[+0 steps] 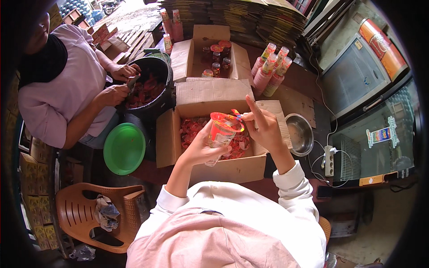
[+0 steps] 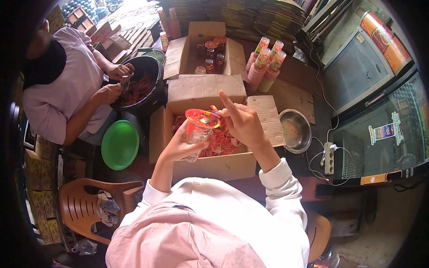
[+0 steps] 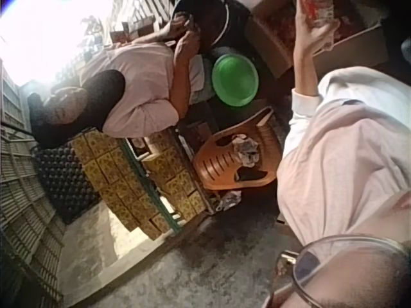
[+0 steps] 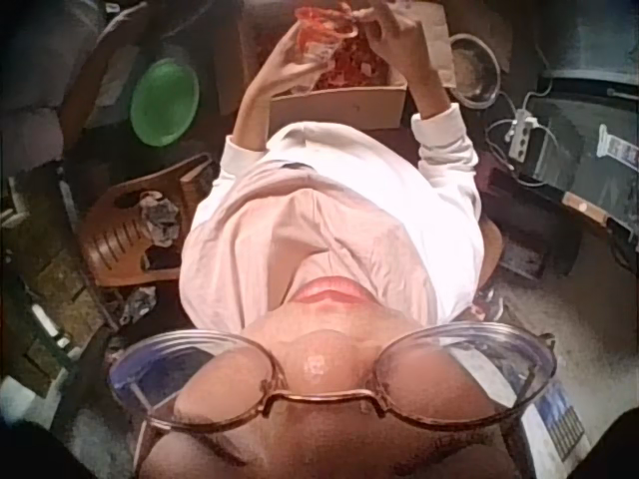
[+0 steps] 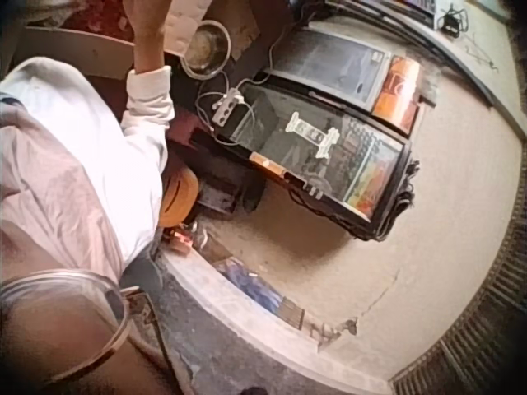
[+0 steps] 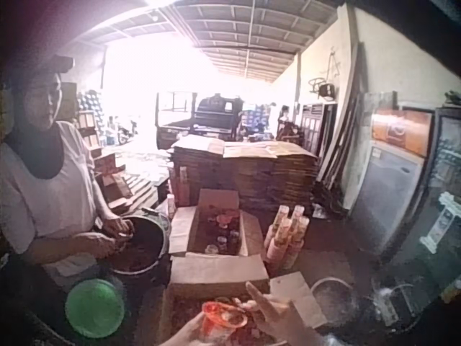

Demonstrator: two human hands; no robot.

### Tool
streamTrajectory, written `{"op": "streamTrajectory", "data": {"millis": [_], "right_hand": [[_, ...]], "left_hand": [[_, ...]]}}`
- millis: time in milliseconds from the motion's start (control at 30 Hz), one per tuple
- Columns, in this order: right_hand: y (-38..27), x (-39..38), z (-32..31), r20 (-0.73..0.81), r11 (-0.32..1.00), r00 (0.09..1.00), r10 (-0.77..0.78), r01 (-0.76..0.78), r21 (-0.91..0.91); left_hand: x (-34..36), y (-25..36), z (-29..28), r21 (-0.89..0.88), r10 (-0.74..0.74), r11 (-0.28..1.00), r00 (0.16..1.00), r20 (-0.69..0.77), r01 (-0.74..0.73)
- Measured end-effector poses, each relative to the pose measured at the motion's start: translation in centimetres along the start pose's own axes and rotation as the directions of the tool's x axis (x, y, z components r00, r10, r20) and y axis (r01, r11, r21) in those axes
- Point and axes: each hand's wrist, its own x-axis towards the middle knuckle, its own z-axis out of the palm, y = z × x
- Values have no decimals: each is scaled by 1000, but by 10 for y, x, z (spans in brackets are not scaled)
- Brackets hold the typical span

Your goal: The person sorts through and organizes small packaged food items from a large box, checking labels and placing some items into a separate container while another person assists by providing items from a bucket.

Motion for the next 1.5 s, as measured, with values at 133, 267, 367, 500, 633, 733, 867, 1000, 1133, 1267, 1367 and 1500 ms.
{"op": "streamTrajectory", "data": {"millis": [133,267,367,500,633,733,867,1000,1133,1267,1367,1500], "right_hand": [[1,-1,2,14,1000,1000,-5,6,-29],[1,-1,3,-6,996,998,57,-57,65],[-1,-1,2,73,919,956,283,-292,265],[-1,1,2,139,839,915,379,-403,365],[-2,2,-2,122,854,922,366,-385,349],[-3,-1,-10,92,903,938,334,-346,254],[-9,-1,-18,73,935,952,299,-307,177],[-10,-1,-19,85,959,966,246,-255,121],[-9,-2,-13,68,985,985,159,-163,61],[-13,-2,-3,29,994,994,103,-104,43],[-11,-4,-2,19,987,992,123,-124,99],[-9,0,-7,20,978,987,157,-158,137]], "left_hand": [[0,-3,2,3,0,1000,1000,6,0],[-1,-4,1,-59,-38,998,999,21,39],[-2,-2,-1,-75,-74,994,995,67,79],[-3,1,-3,-68,-80,994,994,69,84],[-2,4,-2,-6,-10,1000,999,34,10],[-1,5,-3,-10,22,1000,1000,-7,-22],[-1,2,-6,25,59,998,997,-41,-58],[-1,2,-5,76,95,993,995,-13,-93],[-2,7,-3,47,41,998,999,-7,-41],[-2,7,3,36,42,998,999,-23,-41],[-3,8,-1,-6,-3,1000,1000,17,3],[-2,9,-2,21,29,999,1000,-1,-29]]}}
